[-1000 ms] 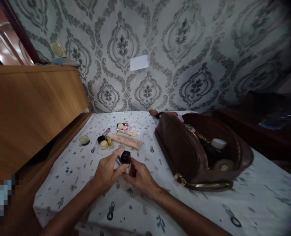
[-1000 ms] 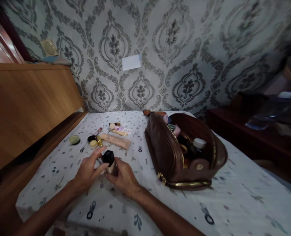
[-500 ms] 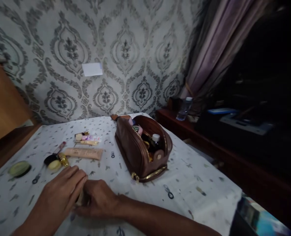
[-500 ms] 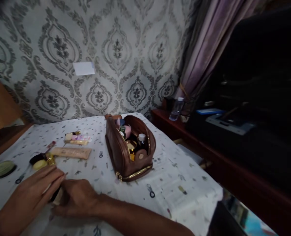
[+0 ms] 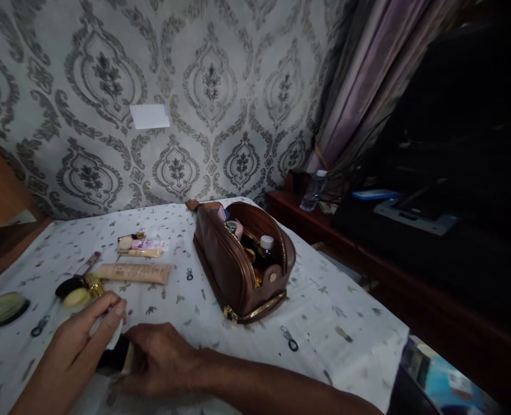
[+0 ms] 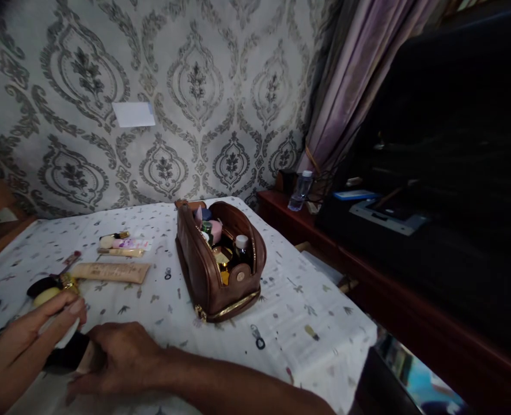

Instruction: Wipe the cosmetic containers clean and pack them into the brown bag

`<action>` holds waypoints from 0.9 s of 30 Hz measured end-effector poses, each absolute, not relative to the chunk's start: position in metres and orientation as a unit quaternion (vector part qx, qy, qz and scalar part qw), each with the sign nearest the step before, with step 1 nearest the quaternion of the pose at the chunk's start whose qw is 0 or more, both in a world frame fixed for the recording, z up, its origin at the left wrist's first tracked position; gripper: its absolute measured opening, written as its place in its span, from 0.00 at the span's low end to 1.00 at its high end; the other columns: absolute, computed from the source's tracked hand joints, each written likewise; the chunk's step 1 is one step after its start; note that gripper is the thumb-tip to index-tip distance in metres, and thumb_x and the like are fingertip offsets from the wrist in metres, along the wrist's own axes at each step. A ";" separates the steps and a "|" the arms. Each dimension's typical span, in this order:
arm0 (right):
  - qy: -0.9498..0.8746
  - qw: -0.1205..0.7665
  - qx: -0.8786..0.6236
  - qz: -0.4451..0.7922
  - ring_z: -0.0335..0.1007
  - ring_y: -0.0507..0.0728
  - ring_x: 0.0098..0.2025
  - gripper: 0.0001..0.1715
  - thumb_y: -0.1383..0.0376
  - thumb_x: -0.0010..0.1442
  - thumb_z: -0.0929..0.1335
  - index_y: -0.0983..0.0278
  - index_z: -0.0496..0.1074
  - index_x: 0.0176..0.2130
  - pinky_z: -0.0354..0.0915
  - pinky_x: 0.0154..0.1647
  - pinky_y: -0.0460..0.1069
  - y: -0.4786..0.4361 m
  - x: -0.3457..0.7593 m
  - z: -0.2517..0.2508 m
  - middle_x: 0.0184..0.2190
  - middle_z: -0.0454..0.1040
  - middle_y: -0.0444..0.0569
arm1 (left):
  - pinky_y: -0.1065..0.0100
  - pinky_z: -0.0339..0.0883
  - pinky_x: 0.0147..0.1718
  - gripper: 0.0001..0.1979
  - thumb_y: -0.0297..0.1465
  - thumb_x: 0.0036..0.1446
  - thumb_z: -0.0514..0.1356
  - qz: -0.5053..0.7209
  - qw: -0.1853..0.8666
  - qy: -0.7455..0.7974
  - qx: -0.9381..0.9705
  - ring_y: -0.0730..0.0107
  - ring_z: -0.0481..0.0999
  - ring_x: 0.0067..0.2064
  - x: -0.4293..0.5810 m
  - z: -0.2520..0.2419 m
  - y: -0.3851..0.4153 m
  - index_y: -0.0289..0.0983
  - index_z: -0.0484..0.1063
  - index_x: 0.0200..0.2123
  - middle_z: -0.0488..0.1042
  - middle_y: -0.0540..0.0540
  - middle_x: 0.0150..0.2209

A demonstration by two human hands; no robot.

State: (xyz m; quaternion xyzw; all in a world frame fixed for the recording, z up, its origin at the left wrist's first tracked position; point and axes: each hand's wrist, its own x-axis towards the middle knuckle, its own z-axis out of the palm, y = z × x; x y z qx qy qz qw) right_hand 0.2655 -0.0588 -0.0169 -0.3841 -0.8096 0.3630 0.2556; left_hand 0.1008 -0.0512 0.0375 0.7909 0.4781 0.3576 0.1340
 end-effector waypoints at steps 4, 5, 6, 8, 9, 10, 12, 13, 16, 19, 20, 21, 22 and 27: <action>-0.752 0.280 -0.404 0.438 0.60 0.48 0.27 0.22 0.59 0.46 0.78 0.63 0.68 0.35 0.57 0.27 0.42 -0.059 0.268 -0.016 0.27 0.66 0.37 | 0.75 0.66 0.27 0.13 0.43 0.66 0.52 0.375 0.116 0.474 0.788 0.71 0.73 0.29 0.101 0.038 -0.057 0.42 0.67 0.36 0.73 0.54 0.28; -0.741 0.287 -0.407 0.451 0.60 0.48 0.26 0.21 0.60 0.47 0.78 0.63 0.67 0.34 0.57 0.26 0.42 -0.059 0.269 -0.016 0.26 0.64 0.36 | 0.75 0.67 0.30 0.12 0.43 0.66 0.52 0.382 0.103 0.463 0.793 0.71 0.75 0.31 0.102 0.038 -0.058 0.42 0.68 0.38 0.74 0.53 0.31; -0.732 0.297 -0.404 0.460 0.59 0.48 0.26 0.20 0.61 0.47 0.78 0.63 0.67 0.34 0.56 0.26 0.42 -0.059 0.269 -0.016 0.25 0.64 0.36 | 0.75 0.67 0.32 0.11 0.42 0.66 0.53 0.389 0.091 0.452 0.797 0.70 0.75 0.34 0.102 0.039 -0.060 0.42 0.68 0.39 0.75 0.53 0.33; -0.720 0.326 -0.393 0.469 0.57 0.48 0.26 0.18 0.63 0.48 0.76 0.63 0.66 0.34 0.55 0.26 0.43 -0.058 0.269 -0.016 0.25 0.62 0.36 | 0.75 0.67 0.34 0.09 0.39 0.66 0.53 0.403 0.083 0.433 0.802 0.70 0.76 0.36 0.105 0.040 -0.062 0.42 0.68 0.39 0.75 0.52 0.35; -0.715 0.342 -0.388 0.471 0.57 0.48 0.26 0.17 0.64 0.49 0.76 0.63 0.66 0.34 0.54 0.26 0.43 -0.058 0.269 -0.016 0.25 0.62 0.36 | 0.74 0.67 0.36 0.08 0.38 0.66 0.53 0.412 0.088 0.431 0.798 0.70 0.76 0.38 0.107 0.041 -0.064 0.41 0.68 0.39 0.75 0.51 0.36; -0.709 0.356 -0.385 0.472 0.57 0.48 0.26 0.16 0.65 0.49 0.75 0.63 0.66 0.34 0.54 0.26 0.43 -0.057 0.269 -0.016 0.25 0.62 0.37 | 0.73 0.67 0.37 0.08 0.37 0.67 0.52 0.417 0.101 0.435 0.792 0.69 0.76 0.39 0.109 0.041 -0.064 0.41 0.68 0.40 0.75 0.50 0.36; -0.701 0.372 -0.386 0.470 0.57 0.49 0.27 0.14 0.66 0.50 0.74 0.63 0.65 0.34 0.54 0.27 0.44 -0.056 0.268 -0.016 0.26 0.63 0.37 | 0.71 0.67 0.39 0.09 0.36 0.68 0.50 0.423 0.147 0.455 0.769 0.68 0.75 0.41 0.111 0.040 -0.065 0.40 0.67 0.42 0.74 0.49 0.38; -0.702 0.373 -0.388 0.466 0.57 0.49 0.27 0.14 0.66 0.51 0.73 0.63 0.65 0.33 0.54 0.27 0.44 -0.055 0.267 -0.016 0.26 0.63 0.38 | 0.71 0.67 0.39 0.09 0.36 0.68 0.49 0.426 0.173 0.467 0.755 0.68 0.75 0.41 0.111 0.038 -0.065 0.40 0.67 0.42 0.74 0.48 0.38; -0.723 0.362 -0.388 0.443 0.57 0.50 0.27 0.13 0.66 0.52 0.72 0.63 0.63 0.31 0.53 0.29 0.45 -0.053 0.267 -0.016 0.25 0.62 0.38 | 0.68 0.67 0.41 0.10 0.37 0.68 0.49 0.445 0.234 0.489 0.712 0.67 0.73 0.42 0.110 0.031 -0.065 0.39 0.66 0.41 0.73 0.48 0.39; -0.747 0.363 -0.379 0.407 0.58 0.51 0.29 0.12 0.65 0.54 0.71 0.63 0.63 0.32 0.55 0.31 0.47 -0.053 0.268 -0.014 0.27 0.62 0.40 | 0.67 0.66 0.42 0.10 0.38 0.68 0.49 0.468 0.276 0.490 0.681 0.67 0.72 0.41 0.109 0.026 -0.066 0.39 0.66 0.42 0.73 0.47 0.42; -0.753 0.368 -0.375 0.395 0.59 0.52 0.30 0.11 0.64 0.55 0.71 0.63 0.63 0.32 0.57 0.32 0.47 -0.053 0.269 -0.013 0.28 0.63 0.41 | 0.67 0.66 0.43 0.10 0.38 0.68 0.49 0.475 0.287 0.487 0.674 0.67 0.72 0.42 0.110 0.025 -0.067 0.40 0.65 0.42 0.73 0.47 0.43; -0.757 0.375 -0.371 0.385 0.60 0.53 0.31 0.11 0.63 0.56 0.70 0.63 0.64 0.34 0.58 0.33 0.48 -0.054 0.269 -0.012 0.30 0.64 0.42 | 0.67 0.65 0.43 0.10 0.38 0.68 0.49 0.481 0.297 0.482 0.669 0.67 0.72 0.42 0.111 0.025 -0.067 0.40 0.65 0.42 0.72 0.47 0.43; -0.757 0.383 -0.368 0.380 0.62 0.54 0.33 0.10 0.62 0.57 0.70 0.63 0.65 0.36 0.59 0.35 0.49 -0.055 0.269 -0.011 0.32 0.65 0.44 | 0.67 0.65 0.44 0.10 0.38 0.68 0.49 0.487 0.306 0.475 0.666 0.67 0.72 0.43 0.112 0.024 -0.067 0.40 0.65 0.42 0.72 0.47 0.42; -0.701 0.417 -0.372 0.443 0.66 0.54 0.31 0.30 0.64 0.55 0.71 0.61 0.59 0.55 0.63 0.34 0.49 -0.056 0.268 -0.014 0.33 0.70 0.42 | 0.66 0.63 0.47 0.08 0.35 0.68 0.48 0.503 0.310 0.450 0.670 0.66 0.70 0.45 0.116 0.017 -0.067 0.40 0.65 0.42 0.70 0.48 0.40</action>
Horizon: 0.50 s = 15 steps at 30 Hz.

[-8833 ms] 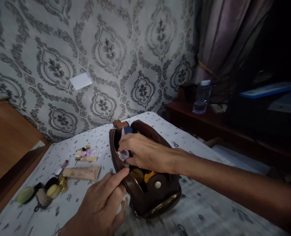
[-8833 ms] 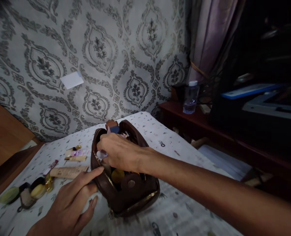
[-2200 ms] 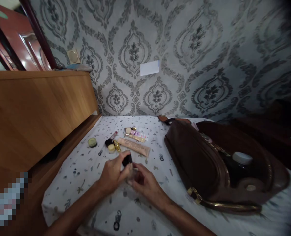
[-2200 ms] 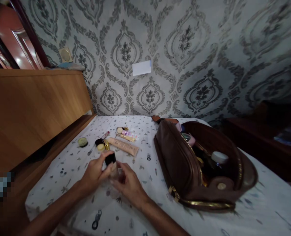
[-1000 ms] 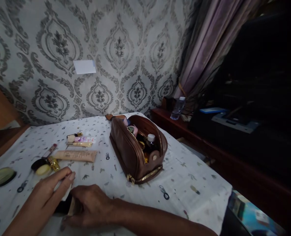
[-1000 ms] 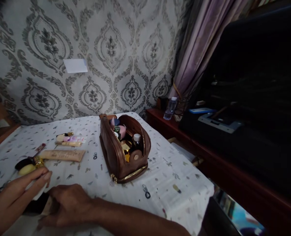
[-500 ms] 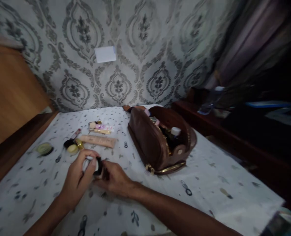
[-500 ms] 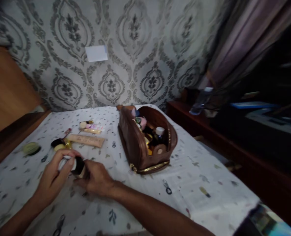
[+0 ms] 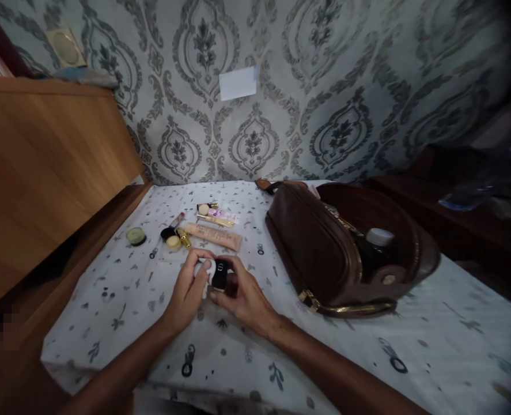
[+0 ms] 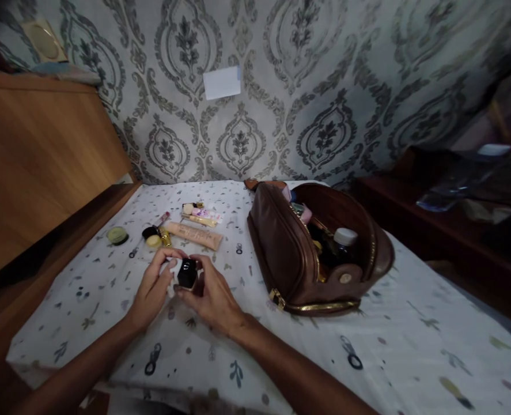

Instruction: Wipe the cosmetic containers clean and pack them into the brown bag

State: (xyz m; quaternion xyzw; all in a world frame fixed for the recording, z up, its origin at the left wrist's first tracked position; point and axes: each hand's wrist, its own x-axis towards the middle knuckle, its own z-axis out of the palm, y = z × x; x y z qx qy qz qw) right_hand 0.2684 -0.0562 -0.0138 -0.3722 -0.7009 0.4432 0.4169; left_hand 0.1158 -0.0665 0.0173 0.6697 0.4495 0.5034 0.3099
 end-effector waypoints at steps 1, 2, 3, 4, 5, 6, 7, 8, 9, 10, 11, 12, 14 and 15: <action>-0.695 0.423 -0.371 0.448 0.67 0.54 0.31 0.32 0.65 0.55 0.71 0.61 0.58 0.56 0.64 0.34 0.49 -0.056 0.269 -0.015 0.33 0.70 0.42 | 0.66 0.62 0.46 0.08 0.34 0.67 0.49 0.498 0.305 0.447 0.678 0.66 0.69 0.44 0.116 0.015 -0.066 0.40 0.65 0.41 0.69 0.48 0.40; -0.695 0.430 -0.368 0.444 0.67 0.54 0.32 0.32 0.65 0.55 0.71 0.61 0.57 0.56 0.64 0.35 0.49 -0.055 0.269 -0.016 0.34 0.70 0.42 | 0.66 0.62 0.45 0.07 0.34 0.67 0.50 0.491 0.300 0.445 0.687 0.65 0.69 0.44 0.115 0.013 -0.066 0.40 0.65 0.40 0.68 0.48 0.39; -0.699 0.437 -0.362 0.435 0.68 0.54 0.33 0.31 0.65 0.55 0.71 0.60 0.57 0.55 0.64 0.36 0.49 -0.055 0.270 -0.016 0.36 0.70 0.43 | 0.66 0.62 0.44 0.07 0.34 0.66 0.50 0.482 0.295 0.442 0.696 0.65 0.68 0.43 0.115 0.010 -0.066 0.39 0.66 0.39 0.68 0.48 0.38; -0.706 0.442 -0.354 0.424 0.68 0.55 0.35 0.30 0.64 0.56 0.71 0.60 0.57 0.54 0.65 0.38 0.50 -0.054 0.271 -0.017 0.38 0.70 0.45 | 0.66 0.61 0.44 0.07 0.34 0.66 0.51 0.474 0.291 0.440 0.705 0.65 0.68 0.42 0.114 0.008 -0.066 0.39 0.66 0.39 0.67 0.48 0.38; -0.713 0.444 -0.346 0.417 0.68 0.55 0.37 0.29 0.63 0.56 0.70 0.60 0.57 0.54 0.65 0.40 0.51 -0.053 0.272 -0.017 0.39 0.70 0.46 | 0.66 0.61 0.43 0.07 0.34 0.66 0.51 0.468 0.289 0.439 0.711 0.65 0.68 0.41 0.113 0.006 -0.066 0.39 0.66 0.38 0.67 0.47 0.37; -0.719 0.443 -0.340 0.414 0.69 0.55 0.39 0.28 0.62 0.57 0.70 0.60 0.57 0.54 0.65 0.41 0.51 -0.053 0.274 -0.016 0.41 0.70 0.47 | 0.66 0.61 0.42 0.07 0.34 0.65 0.51 0.463 0.287 0.440 0.714 0.65 0.68 0.41 0.112 0.004 -0.065 0.39 0.66 0.37 0.67 0.47 0.37; -0.722 0.441 -0.335 0.415 0.69 0.56 0.40 0.28 0.60 0.58 0.70 0.60 0.57 0.54 0.65 0.42 0.51 -0.052 0.275 -0.016 0.42 0.70 0.48 | 0.66 0.61 0.42 0.07 0.33 0.65 0.51 0.459 0.286 0.443 0.715 0.65 0.68 0.41 0.110 0.003 -0.065 0.39 0.66 0.37 0.68 0.47 0.37; -0.723 0.438 -0.332 0.419 0.69 0.56 0.41 0.27 0.59 0.59 0.70 0.60 0.57 0.54 0.65 0.43 0.51 -0.051 0.275 -0.016 0.43 0.70 0.48 | 0.65 0.60 0.42 0.07 0.33 0.65 0.51 0.454 0.286 0.448 0.715 0.65 0.68 0.41 0.109 0.001 -0.064 0.39 0.66 0.37 0.68 0.47 0.37; -0.723 0.435 -0.330 0.423 0.69 0.56 0.41 0.27 0.58 0.59 0.69 0.60 0.57 0.54 0.66 0.43 0.52 -0.051 0.276 -0.015 0.43 0.70 0.49 | 0.65 0.60 0.41 0.07 0.33 0.64 0.51 0.450 0.287 0.456 0.713 0.64 0.68 0.40 0.108 0.000 -0.064 0.38 0.66 0.36 0.68 0.47 0.36; -0.722 0.433 -0.329 0.428 0.69 0.56 0.41 0.28 0.57 0.60 0.69 0.60 0.57 0.54 0.66 0.43 0.52 -0.050 0.277 -0.015 0.44 0.70 0.49 | 0.65 0.60 0.41 0.07 0.33 0.64 0.52 0.446 0.289 0.464 0.709 0.64 0.68 0.40 0.106 0.000 -0.063 0.38 0.66 0.36 0.68 0.47 0.36; -0.720 0.431 -0.328 0.433 0.68 0.56 0.41 0.28 0.56 0.60 0.69 0.60 0.57 0.55 0.66 0.43 0.52 -0.049 0.277 -0.015 0.44 0.69 0.49 | 0.65 0.61 0.41 0.06 0.33 0.63 0.52 0.442 0.292 0.473 0.704 0.64 0.69 0.40 0.105 -0.001 -0.062 0.38 0.66 0.36 0.69 0.47 0.36; -0.716 0.431 -0.328 0.441 0.68 0.56 0.40 0.29 0.55 0.60 0.69 0.60 0.57 0.55 0.66 0.42 0.51 -0.049 0.277 -0.016 0.43 0.69 0.48 | 0.65 0.61 0.41 0.06 0.33 0.63 0.52 0.440 0.295 0.481 0.699 0.64 0.69 0.40 0.103 -0.002 -0.062 0.38 0.66 0.37 0.69 0.47 0.36; -0.696 0.437 -0.327 0.466 0.67 0.55 0.38 0.29 0.53 0.60 0.70 0.59 0.57 0.54 0.67 0.39 0.50 -0.048 0.277 -0.016 0.39 0.68 0.46 | 0.64 0.61 0.41 0.05 0.33 0.62 0.53 0.439 0.299 0.489 0.692 0.63 0.69 0.41 0.100 -0.004 -0.061 0.39 0.66 0.38 0.70 0.47 0.37; -0.681 0.444 -0.325 0.484 0.67 0.54 0.37 0.29 0.52 0.59 0.70 0.59 0.58 0.53 0.67 0.38 0.50 -0.047 0.277 -0.017 0.38 0.67 0.45 | 0.64 0.61 0.41 0.05 0.32 0.62 0.53 0.438 0.296 0.490 0.693 0.63 0.69 0.41 0.098 -0.005 -0.061 0.39 0.66 0.38 0.70 0.47 0.37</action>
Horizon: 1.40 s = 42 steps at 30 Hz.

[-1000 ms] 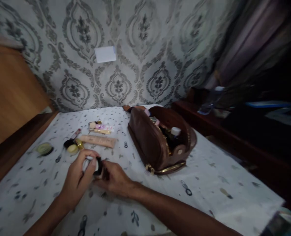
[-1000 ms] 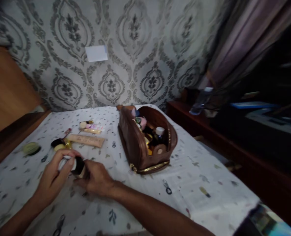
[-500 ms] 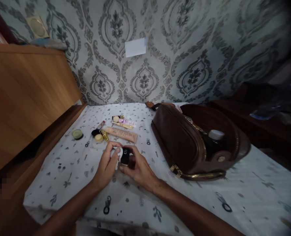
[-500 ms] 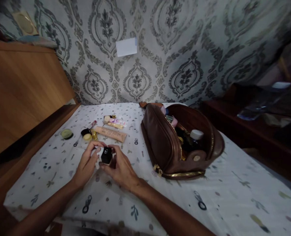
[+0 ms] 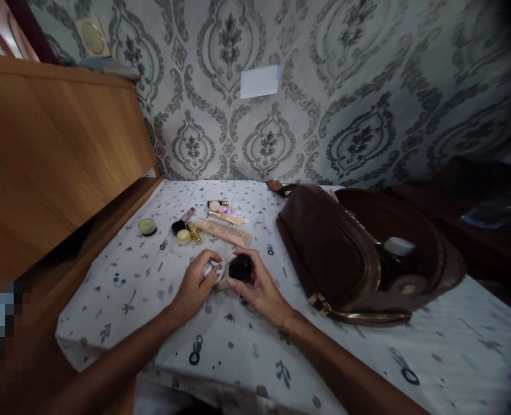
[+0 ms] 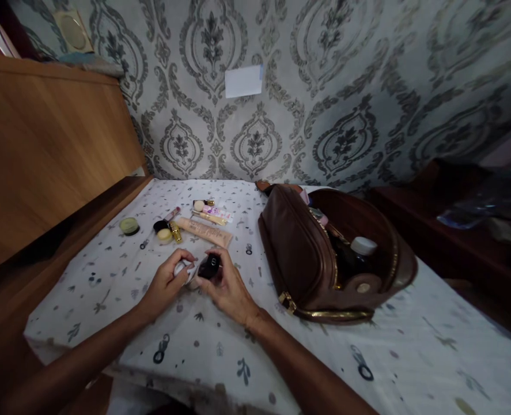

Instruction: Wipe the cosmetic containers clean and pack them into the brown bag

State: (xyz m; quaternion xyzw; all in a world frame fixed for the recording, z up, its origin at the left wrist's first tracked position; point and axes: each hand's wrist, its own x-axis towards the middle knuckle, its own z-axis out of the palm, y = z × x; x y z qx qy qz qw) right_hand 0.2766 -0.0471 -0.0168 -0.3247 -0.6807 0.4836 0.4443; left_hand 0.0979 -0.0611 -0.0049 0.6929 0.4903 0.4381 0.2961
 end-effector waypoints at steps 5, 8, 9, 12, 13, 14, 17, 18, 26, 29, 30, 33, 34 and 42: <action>-0.615 0.462 -0.301 0.564 0.67 0.51 0.31 0.27 0.50 0.56 0.73 0.58 0.59 0.45 0.68 0.32 0.48 -0.042 0.275 -0.017 0.35 0.66 0.43 | 0.63 0.62 0.41 0.07 0.32 0.65 0.50 0.414 0.246 0.468 0.741 0.63 0.68 0.40 0.092 -0.008 -0.066 0.39 0.65 0.36 0.68 0.47 0.35; -0.607 0.465 -0.305 0.568 0.66 0.51 0.29 0.25 0.50 0.55 0.73 0.59 0.61 0.43 0.68 0.30 0.48 -0.040 0.275 -0.014 0.34 0.66 0.42 | 0.61 0.64 0.46 0.09 0.33 0.68 0.47 0.390 0.230 0.453 0.768 0.62 0.68 0.44 0.092 -0.010 -0.073 0.39 0.64 0.40 0.67 0.44 0.40; -0.608 0.466 -0.310 0.563 0.66 0.51 0.29 0.25 0.50 0.55 0.73 0.59 0.61 0.43 0.68 0.30 0.48 -0.039 0.275 -0.013 0.34 0.66 0.42 | 0.59 0.64 0.48 0.08 0.33 0.68 0.47 0.378 0.227 0.451 0.776 0.61 0.68 0.47 0.093 -0.011 -0.075 0.39 0.63 0.42 0.67 0.43 0.43; -0.621 0.463 -0.321 0.545 0.67 0.51 0.29 0.24 0.49 0.57 0.72 0.60 0.62 0.42 0.69 0.32 0.49 -0.039 0.276 -0.010 0.33 0.67 0.42 | 0.55 0.63 0.54 0.09 0.33 0.68 0.49 0.342 0.225 0.455 0.791 0.58 0.65 0.56 0.093 -0.013 -0.081 0.38 0.60 0.49 0.63 0.39 0.51; -0.625 0.464 -0.321 0.539 0.67 0.51 0.29 0.23 0.48 0.58 0.71 0.60 0.63 0.43 0.69 0.32 0.49 -0.040 0.276 -0.010 0.33 0.67 0.43 | 0.55 0.63 0.54 0.08 0.32 0.68 0.50 0.337 0.224 0.459 0.791 0.57 0.64 0.56 0.093 -0.013 -0.082 0.38 0.60 0.49 0.63 0.38 0.52; -0.627 0.467 -0.319 0.535 0.67 0.51 0.29 0.23 0.48 0.59 0.70 0.60 0.64 0.43 0.69 0.32 0.49 -0.040 0.277 -0.009 0.33 0.67 0.43 | 0.55 0.63 0.53 0.07 0.32 0.68 0.49 0.337 0.223 0.462 0.790 0.58 0.65 0.55 0.093 -0.013 -0.082 0.38 0.61 0.47 0.63 0.39 0.50; -0.625 0.481 -0.308 0.532 0.66 0.51 0.28 0.23 0.48 0.60 0.69 0.61 0.66 0.46 0.67 0.30 0.48 -0.038 0.277 -0.009 0.34 0.67 0.44 | 0.60 0.65 0.48 0.05 0.31 0.68 0.48 0.358 0.214 0.460 0.784 0.61 0.68 0.47 0.090 -0.009 -0.083 0.39 0.62 0.42 0.65 0.43 0.43; -0.622 0.486 -0.306 0.532 0.65 0.51 0.27 0.24 0.48 0.60 0.70 0.61 0.67 0.47 0.66 0.29 0.48 -0.038 0.278 -0.010 0.34 0.67 0.44 | 0.62 0.65 0.46 0.06 0.31 0.68 0.48 0.367 0.210 0.456 0.783 0.62 0.69 0.45 0.090 -0.007 -0.082 0.39 0.63 0.41 0.66 0.44 0.41; -0.602 0.504 -0.287 0.549 0.62 0.51 0.32 0.24 0.51 0.56 0.73 0.58 0.65 0.46 0.64 0.27 0.45 -0.033 0.279 -0.011 0.38 0.68 0.46 | 0.66 0.65 0.41 0.02 0.30 0.63 0.57 0.486 0.155 0.408 0.757 0.65 0.72 0.41 0.110 0.033 -0.061 0.39 0.69 0.38 0.72 0.48 0.36; -0.610 0.497 -0.280 0.550 0.64 0.52 0.34 0.24 0.52 0.57 0.72 0.59 0.66 0.48 0.64 0.27 0.45 -0.032 0.280 -0.011 0.39 0.69 0.47 | 0.64 0.65 0.45 0.04 0.29 0.64 0.57 0.506 0.136 0.386 0.760 0.63 0.72 0.45 0.118 0.037 -0.052 0.39 0.72 0.36 0.72 0.47 0.37; -0.612 0.497 -0.276 0.550 0.64 0.52 0.33 0.24 0.52 0.57 0.72 0.59 0.67 0.48 0.64 0.27 0.45 -0.032 0.280 -0.011 0.39 0.70 0.47 | 0.64 0.65 0.45 0.05 0.29 0.64 0.57 0.511 0.134 0.386 0.756 0.63 0.72 0.45 0.119 0.036 -0.050 0.39 0.72 0.36 0.72 0.47 0.37; -0.615 0.495 -0.273 0.550 0.64 0.52 0.33 0.24 0.54 0.56 0.73 0.59 0.68 0.49 0.64 0.28 0.45 -0.034 0.279 -0.011 0.39 0.71 0.47 | 0.64 0.66 0.45 0.05 0.30 0.64 0.57 0.525 0.130 0.395 0.743 0.64 0.71 0.45 0.117 0.030 -0.050 0.39 0.73 0.36 0.70 0.46 0.38; -0.617 0.492 -0.279 0.547 0.65 0.52 0.34 0.24 0.54 0.56 0.73 0.59 0.68 0.48 0.64 0.29 0.45 -0.035 0.279 -0.010 0.40 0.71 0.47 | 0.64 0.66 0.45 0.05 0.31 0.64 0.57 0.526 0.127 0.398 0.741 0.64 0.71 0.45 0.116 0.027 -0.050 0.39 0.73 0.36 0.70 0.46 0.38; -0.610 0.493 -0.333 0.524 0.64 0.51 0.30 0.31 0.52 0.55 0.74 0.61 0.71 0.54 0.65 0.31 0.48 -0.030 0.283 -0.015 0.33 0.71 0.45 | 0.66 0.66 0.41 0.05 0.29 0.64 0.56 0.494 0.155 0.403 0.755 0.65 0.72 0.42 0.108 0.007 -0.058 0.39 0.71 0.34 0.70 0.46 0.36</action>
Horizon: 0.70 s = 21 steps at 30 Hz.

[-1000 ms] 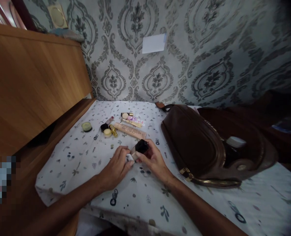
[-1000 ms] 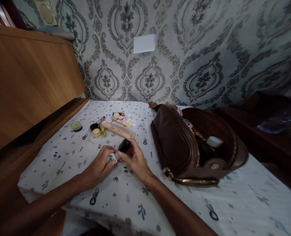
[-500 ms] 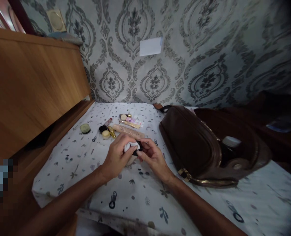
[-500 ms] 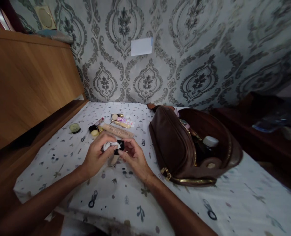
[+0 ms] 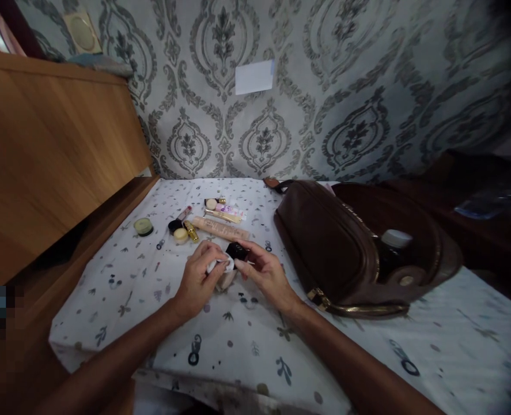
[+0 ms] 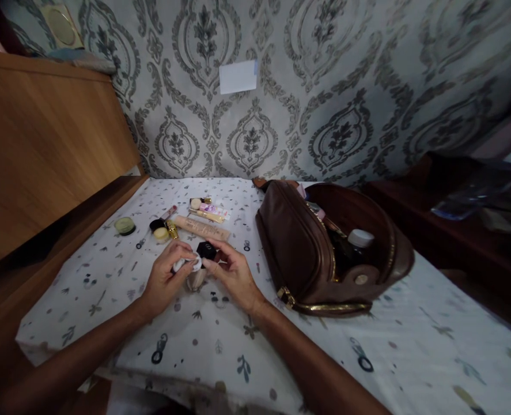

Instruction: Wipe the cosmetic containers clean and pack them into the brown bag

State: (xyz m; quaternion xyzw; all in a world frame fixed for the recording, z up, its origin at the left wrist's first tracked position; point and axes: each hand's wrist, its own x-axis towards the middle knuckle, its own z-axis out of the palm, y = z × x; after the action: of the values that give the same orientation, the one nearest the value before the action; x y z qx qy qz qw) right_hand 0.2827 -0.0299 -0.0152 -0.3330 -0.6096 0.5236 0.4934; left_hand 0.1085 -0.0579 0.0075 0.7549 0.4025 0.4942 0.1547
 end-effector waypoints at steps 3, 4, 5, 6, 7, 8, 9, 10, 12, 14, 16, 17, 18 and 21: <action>-0.612 0.493 -0.334 0.520 0.60 0.50 0.26 0.32 0.52 0.57 0.72 0.62 0.70 0.57 0.65 0.30 0.48 -0.027 0.285 -0.016 0.30 0.70 0.43 | 0.66 0.66 0.40 0.08 0.29 0.65 0.54 0.448 0.185 0.408 0.774 0.65 0.71 0.41 0.102 0.001 -0.063 0.38 0.71 0.34 0.69 0.46 0.36; -0.613 0.493 -0.333 0.520 0.60 0.50 0.26 0.32 0.52 0.58 0.71 0.62 0.70 0.58 0.65 0.30 0.48 -0.027 0.286 -0.016 0.31 0.71 0.44 | 0.66 0.66 0.40 0.09 0.30 0.66 0.53 0.431 0.192 0.410 0.780 0.65 0.70 0.41 0.100 0.000 -0.066 0.38 0.71 0.33 0.68 0.45 0.36; -0.612 0.494 -0.333 0.519 0.60 0.50 0.26 0.32 0.51 0.58 0.71 0.62 0.70 0.58 0.66 0.30 0.48 -0.027 0.286 -0.015 0.32 0.72 0.45 | 0.66 0.65 0.40 0.10 0.30 0.66 0.53 0.414 0.197 0.413 0.787 0.65 0.70 0.40 0.097 -0.001 -0.068 0.38 0.70 0.32 0.68 0.46 0.36; -0.610 0.495 -0.334 0.520 0.60 0.50 0.26 0.32 0.51 0.58 0.71 0.62 0.70 0.57 0.66 0.30 0.48 -0.027 0.286 -0.015 0.34 0.73 0.46 | 0.66 0.65 0.40 0.11 0.30 0.67 0.52 0.397 0.202 0.416 0.793 0.66 0.69 0.40 0.094 -0.002 -0.070 0.38 0.70 0.32 0.67 0.46 0.36; -0.608 0.497 -0.336 0.521 0.61 0.50 0.27 0.32 0.51 0.58 0.71 0.62 0.71 0.57 0.66 0.30 0.48 -0.027 0.286 -0.015 0.36 0.74 0.47 | 0.67 0.65 0.40 0.12 0.30 0.67 0.51 0.380 0.206 0.420 0.798 0.66 0.69 0.39 0.091 -0.002 -0.072 0.38 0.70 0.31 0.67 0.46 0.36; -0.605 0.498 -0.338 0.521 0.61 0.50 0.27 0.32 0.51 0.57 0.71 0.62 0.71 0.57 0.66 0.29 0.48 -0.027 0.286 -0.014 0.37 0.74 0.47 | 0.67 0.65 0.39 0.12 0.30 0.67 0.51 0.363 0.211 0.423 0.803 0.67 0.69 0.38 0.088 -0.003 -0.073 0.38 0.70 0.31 0.67 0.46 0.36; -0.602 0.500 -0.339 0.522 0.61 0.49 0.27 0.32 0.51 0.57 0.71 0.61 0.71 0.57 0.66 0.29 0.47 -0.027 0.286 -0.014 0.38 0.74 0.48 | 0.68 0.65 0.39 0.13 0.30 0.67 0.51 0.346 0.215 0.427 0.807 0.67 0.68 0.38 0.086 -0.003 -0.074 0.38 0.69 0.30 0.67 0.47 0.35; -0.601 0.500 -0.339 0.523 0.61 0.49 0.27 0.32 0.51 0.57 0.71 0.61 0.70 0.57 0.66 0.29 0.47 -0.027 0.286 -0.015 0.38 0.75 0.48 | 0.68 0.64 0.39 0.13 0.30 0.67 0.51 0.333 0.219 0.431 0.810 0.68 0.68 0.38 0.083 -0.004 -0.075 0.38 0.69 0.30 0.66 0.47 0.35; -0.603 0.496 -0.338 0.525 0.61 0.50 0.28 0.33 0.52 0.57 0.71 0.62 0.70 0.58 0.65 0.29 0.47 -0.026 0.285 -0.016 0.39 0.75 0.48 | 0.68 0.64 0.39 0.12 0.30 0.66 0.51 0.313 0.225 0.437 0.813 0.68 0.68 0.37 0.078 -0.006 -0.077 0.38 0.69 0.30 0.67 0.47 0.35; -0.607 0.494 -0.336 0.523 0.63 0.51 0.30 0.33 0.52 0.57 0.72 0.62 0.70 0.59 0.65 0.29 0.47 -0.026 0.285 -0.017 0.40 0.74 0.49 | 0.68 0.65 0.39 0.12 0.30 0.66 0.52 0.303 0.230 0.438 0.814 0.68 0.69 0.37 0.075 -0.008 -0.078 0.38 0.69 0.30 0.67 0.48 0.35; -0.611 0.495 -0.334 0.520 0.65 0.52 0.32 0.33 0.53 0.57 0.71 0.62 0.70 0.59 0.65 0.30 0.47 -0.026 0.285 -0.017 0.41 0.75 0.49 | 0.68 0.65 0.39 0.12 0.30 0.66 0.52 0.305 0.235 0.435 0.814 0.68 0.69 0.37 0.075 -0.008 -0.078 0.38 0.69 0.30 0.67 0.48 0.35; -0.611 0.497 -0.332 0.519 0.66 0.52 0.33 0.32 0.53 0.58 0.71 0.62 0.70 0.59 0.66 0.31 0.47 -0.026 0.285 -0.017 0.42 0.75 0.50 | 0.68 0.65 0.40 0.11 0.30 0.66 0.52 0.309 0.234 0.433 0.814 0.67 0.69 0.38 0.076 -0.007 -0.077 0.38 0.69 0.31 0.67 0.48 0.35; -0.611 0.499 -0.329 0.519 0.67 0.52 0.34 0.32 0.53 0.58 0.71 0.62 0.70 0.58 0.66 0.32 0.47 -0.026 0.285 -0.017 0.42 0.75 0.50 | 0.68 0.65 0.40 0.11 0.30 0.67 0.52 0.315 0.230 0.430 0.814 0.67 0.69 0.38 0.078 -0.005 -0.076 0.38 0.70 0.31 0.67 0.47 0.35; -0.614 0.505 -0.317 0.517 0.68 0.52 0.34 0.30 0.54 0.58 0.71 0.61 0.70 0.57 0.66 0.32 0.47 -0.027 0.284 -0.016 0.42 0.75 0.49 | 0.67 0.64 0.40 0.11 0.30 0.67 0.52 0.346 0.203 0.421 0.813 0.67 0.70 0.38 0.087 0.004 -0.071 0.38 0.70 0.32 0.67 0.48 0.35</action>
State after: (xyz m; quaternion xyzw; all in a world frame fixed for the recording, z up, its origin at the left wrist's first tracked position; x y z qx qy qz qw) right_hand 0.2839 -0.0270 -0.0161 -0.3170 -0.6138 0.5174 0.5050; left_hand 0.0872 -0.0705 0.0043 0.8135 0.4211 0.3461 0.2029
